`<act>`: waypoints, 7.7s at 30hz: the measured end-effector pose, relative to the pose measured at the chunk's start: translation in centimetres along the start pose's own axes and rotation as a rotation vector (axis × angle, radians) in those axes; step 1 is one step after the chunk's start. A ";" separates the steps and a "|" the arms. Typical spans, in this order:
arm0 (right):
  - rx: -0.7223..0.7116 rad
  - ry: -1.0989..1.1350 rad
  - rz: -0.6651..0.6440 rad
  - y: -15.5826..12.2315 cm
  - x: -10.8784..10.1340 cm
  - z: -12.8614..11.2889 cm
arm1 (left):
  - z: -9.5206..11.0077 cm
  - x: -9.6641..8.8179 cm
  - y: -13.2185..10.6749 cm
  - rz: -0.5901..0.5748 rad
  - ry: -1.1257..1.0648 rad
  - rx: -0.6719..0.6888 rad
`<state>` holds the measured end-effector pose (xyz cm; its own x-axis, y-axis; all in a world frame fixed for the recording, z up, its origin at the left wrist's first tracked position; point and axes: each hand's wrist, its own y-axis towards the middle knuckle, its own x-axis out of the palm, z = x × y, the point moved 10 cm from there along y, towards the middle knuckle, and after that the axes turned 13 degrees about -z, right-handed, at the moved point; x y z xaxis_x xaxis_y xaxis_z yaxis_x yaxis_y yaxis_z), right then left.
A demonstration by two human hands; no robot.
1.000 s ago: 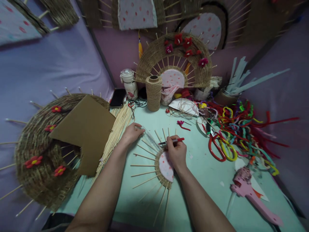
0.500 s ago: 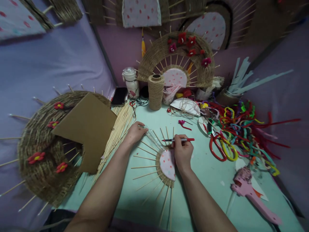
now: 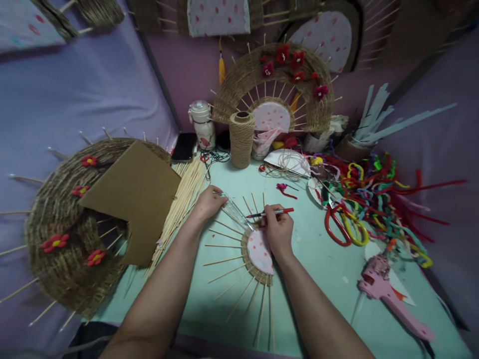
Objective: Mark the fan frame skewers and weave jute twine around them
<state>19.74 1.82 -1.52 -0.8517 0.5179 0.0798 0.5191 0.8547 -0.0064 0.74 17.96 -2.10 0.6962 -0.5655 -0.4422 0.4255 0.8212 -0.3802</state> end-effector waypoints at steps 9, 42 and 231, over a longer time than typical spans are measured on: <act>0.003 -0.044 -0.004 -0.6 0.1 -0.5 | -0.7 -0.1 0.5 -0.007 -0.004 0.000; -0.018 -0.241 0.057 -1.0 -0.2 -0.9 | 0.9 -0.1 -0.2 0.080 0.284 0.008; 0.023 -0.158 -0.098 -0.4 1.0 -0.2 | 1.0 -0.3 0.0 0.116 0.374 0.003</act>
<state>18.69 2.04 -1.26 -0.8996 0.4300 -0.0760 0.4331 0.9009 -0.0297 1.12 18.18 -1.11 0.4815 -0.4574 -0.7476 0.3588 0.8811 -0.3080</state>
